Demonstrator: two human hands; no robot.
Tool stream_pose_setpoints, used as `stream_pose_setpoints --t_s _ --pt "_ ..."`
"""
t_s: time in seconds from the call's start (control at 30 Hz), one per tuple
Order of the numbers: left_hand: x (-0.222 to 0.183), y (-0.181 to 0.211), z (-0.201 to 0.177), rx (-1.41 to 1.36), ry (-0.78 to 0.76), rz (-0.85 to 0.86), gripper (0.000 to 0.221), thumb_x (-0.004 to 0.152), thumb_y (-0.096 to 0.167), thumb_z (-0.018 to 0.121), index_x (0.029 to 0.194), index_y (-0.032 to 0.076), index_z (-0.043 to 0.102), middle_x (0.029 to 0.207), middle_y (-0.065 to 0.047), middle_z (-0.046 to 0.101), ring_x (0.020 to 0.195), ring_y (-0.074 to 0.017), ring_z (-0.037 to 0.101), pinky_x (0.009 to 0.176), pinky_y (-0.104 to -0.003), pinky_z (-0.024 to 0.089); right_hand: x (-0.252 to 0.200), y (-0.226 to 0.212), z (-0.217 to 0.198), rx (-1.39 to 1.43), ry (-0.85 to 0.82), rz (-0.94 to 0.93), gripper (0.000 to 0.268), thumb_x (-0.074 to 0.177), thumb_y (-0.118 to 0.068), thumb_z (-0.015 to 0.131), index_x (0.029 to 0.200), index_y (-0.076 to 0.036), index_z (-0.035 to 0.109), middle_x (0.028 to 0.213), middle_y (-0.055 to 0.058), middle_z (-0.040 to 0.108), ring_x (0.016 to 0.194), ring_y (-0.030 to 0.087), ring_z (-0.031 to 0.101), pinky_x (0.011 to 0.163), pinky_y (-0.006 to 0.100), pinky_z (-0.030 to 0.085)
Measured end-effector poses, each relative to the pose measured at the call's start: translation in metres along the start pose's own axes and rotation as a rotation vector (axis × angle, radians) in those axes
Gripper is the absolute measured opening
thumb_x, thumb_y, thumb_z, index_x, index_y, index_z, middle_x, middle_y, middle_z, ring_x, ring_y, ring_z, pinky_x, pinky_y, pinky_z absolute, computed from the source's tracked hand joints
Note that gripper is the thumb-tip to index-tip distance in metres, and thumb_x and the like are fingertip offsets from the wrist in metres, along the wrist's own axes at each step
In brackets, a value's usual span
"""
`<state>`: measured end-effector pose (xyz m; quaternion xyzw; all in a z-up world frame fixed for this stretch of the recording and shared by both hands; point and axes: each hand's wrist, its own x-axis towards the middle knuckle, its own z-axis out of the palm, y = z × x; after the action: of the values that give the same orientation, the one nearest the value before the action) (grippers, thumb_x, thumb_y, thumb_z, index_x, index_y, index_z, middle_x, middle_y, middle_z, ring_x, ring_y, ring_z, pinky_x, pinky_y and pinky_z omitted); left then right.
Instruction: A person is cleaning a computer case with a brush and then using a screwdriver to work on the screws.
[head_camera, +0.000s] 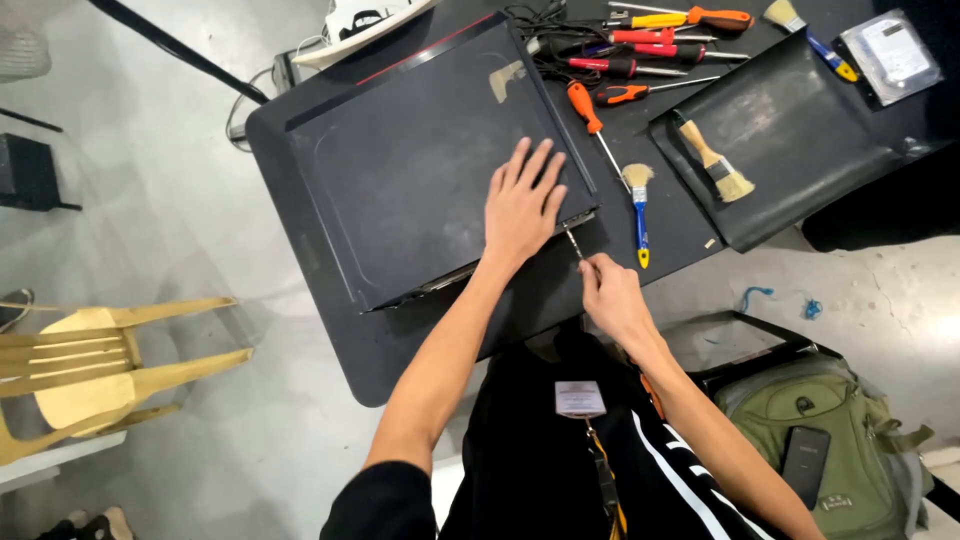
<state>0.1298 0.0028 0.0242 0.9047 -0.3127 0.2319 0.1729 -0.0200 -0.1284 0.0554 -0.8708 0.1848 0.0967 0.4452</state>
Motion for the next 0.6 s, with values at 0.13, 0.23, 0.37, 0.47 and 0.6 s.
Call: stream_pose_setpoints --t_s 0.13,0.23,0.37,0.47,0.6 --pt "-0.002 0.003 0.007 0.060 -0.204 -0.042 0.048 0.111 0.044 0.037 0.155 0.028 0.047 0.166 -0.001 0.038 0.155 -0.0264 0.033 0.125 -0.045 0.030 -0.005 -0.014 -0.003 -0.004 0.004 0.037 0.031 0.108 -0.022 0.049 0.106 0.000 0.071 0.083 0.026 0.074 0.086 0.042 0.074 0.065 0.048 0.057" --pt "-0.003 0.006 0.007 0.088 -0.191 -0.039 0.048 0.111 0.044 0.038 0.157 0.031 0.044 0.167 0.000 0.035 0.156 -0.0250 0.032 0.125 -0.045 0.031 0.003 -0.001 0.005 0.002 0.029 0.023 0.030 0.107 -0.022 0.050 0.105 -0.001 0.072 0.084 0.025 0.074 0.087 0.043 0.073 0.065 0.049 0.056" --pt "-0.007 0.003 0.010 0.089 -0.233 -0.049 0.049 0.112 0.046 0.036 0.159 0.032 0.041 0.168 0.001 0.033 0.157 -0.0235 0.029 0.126 -0.045 0.028 0.008 0.017 0.011 0.074 0.008 0.028 0.031 0.109 -0.021 0.048 0.103 -0.002 0.073 0.072 0.019 0.071 0.076 0.038 0.071 0.064 0.047 0.056" --pt "-0.006 0.000 0.015 0.099 -0.233 -0.046 0.050 0.111 0.049 0.035 0.159 0.034 0.039 0.168 0.003 0.031 0.157 -0.0223 0.027 0.127 -0.044 0.027 0.009 0.013 0.011 0.221 -0.041 0.068 0.035 0.110 -0.019 0.042 0.103 -0.002 0.071 0.057 0.010 0.063 0.056 0.025 0.064 0.055 0.038 0.052" --pt "-0.006 0.000 0.013 0.087 -0.240 -0.042 0.050 0.111 0.049 0.035 0.159 0.034 0.040 0.168 0.003 0.031 0.157 -0.0221 0.027 0.126 -0.045 0.026 0.011 0.014 0.016 0.383 -0.051 0.150 0.031 0.109 -0.017 0.042 0.113 0.001 0.066 0.061 0.008 0.062 0.055 0.018 0.060 0.045 0.029 0.047"
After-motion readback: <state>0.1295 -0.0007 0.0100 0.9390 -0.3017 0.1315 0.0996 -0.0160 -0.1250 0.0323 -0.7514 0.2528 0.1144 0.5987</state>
